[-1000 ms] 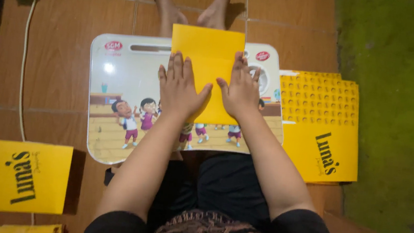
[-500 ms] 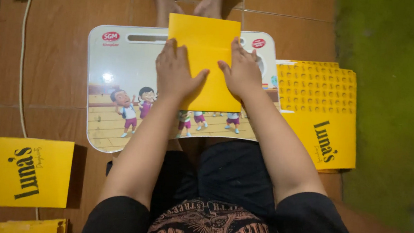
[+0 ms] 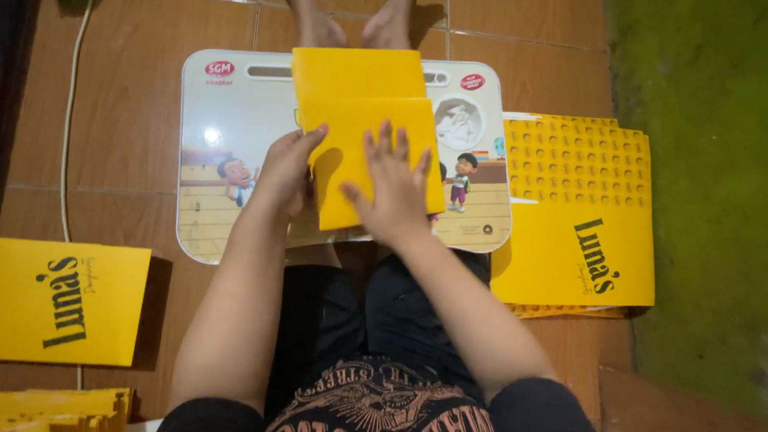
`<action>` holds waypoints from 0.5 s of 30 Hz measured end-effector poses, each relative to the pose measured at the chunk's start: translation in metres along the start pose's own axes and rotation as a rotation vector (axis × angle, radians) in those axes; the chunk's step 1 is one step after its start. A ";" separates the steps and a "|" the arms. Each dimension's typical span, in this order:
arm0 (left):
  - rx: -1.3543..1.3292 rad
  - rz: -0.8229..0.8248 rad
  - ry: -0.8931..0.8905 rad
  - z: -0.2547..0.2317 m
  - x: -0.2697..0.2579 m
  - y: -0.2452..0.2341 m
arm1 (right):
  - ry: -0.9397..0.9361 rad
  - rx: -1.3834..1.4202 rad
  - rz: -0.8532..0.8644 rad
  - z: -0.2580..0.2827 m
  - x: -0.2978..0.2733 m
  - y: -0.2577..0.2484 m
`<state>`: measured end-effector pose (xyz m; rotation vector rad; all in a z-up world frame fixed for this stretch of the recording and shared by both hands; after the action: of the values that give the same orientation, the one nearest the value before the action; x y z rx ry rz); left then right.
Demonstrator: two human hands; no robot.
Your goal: The person folds yellow cardboard box templates into their final shape and stacks them.
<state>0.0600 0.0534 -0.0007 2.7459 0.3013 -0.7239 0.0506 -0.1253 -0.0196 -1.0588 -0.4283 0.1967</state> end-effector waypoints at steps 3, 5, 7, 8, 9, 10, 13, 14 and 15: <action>-0.039 0.297 0.279 -0.039 -0.058 0.033 | 0.117 0.479 0.102 0.037 -0.012 -0.050; -0.066 0.384 0.467 -0.031 -0.051 0.056 | 0.224 1.021 -0.022 0.013 -0.019 -0.042; -0.101 0.467 0.654 -0.041 -0.075 0.078 | 0.327 1.555 -0.166 -0.007 -0.025 -0.052; 0.225 0.393 0.688 -0.052 -0.097 0.090 | 0.408 1.661 -0.160 -0.013 -0.024 -0.065; 0.552 0.306 0.725 -0.068 -0.116 0.102 | 0.474 1.766 -0.152 -0.019 -0.017 -0.078; 0.551 0.307 0.736 -0.059 -0.100 0.099 | 0.462 1.764 -0.155 -0.033 -0.017 -0.079; 0.807 0.135 0.638 -0.018 -0.057 0.073 | 0.528 1.672 -0.214 -0.081 -0.040 -0.063; 0.950 0.002 0.564 -0.007 -0.044 0.058 | 0.597 1.563 -0.206 -0.104 -0.052 -0.050; 1.088 -0.131 0.482 0.004 -0.032 0.043 | 0.666 1.453 -0.198 -0.127 -0.067 -0.037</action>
<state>0.0422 0.0072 0.0214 3.9714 0.2130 -0.2345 0.0432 -0.2686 -0.0568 0.3792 0.2527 -0.0549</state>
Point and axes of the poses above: each hand's wrist, its own x-axis towards the middle knuckle, its own y-axis out of the palm, z = x × y, the point moved 5 cm from there along x, towards the middle knuckle
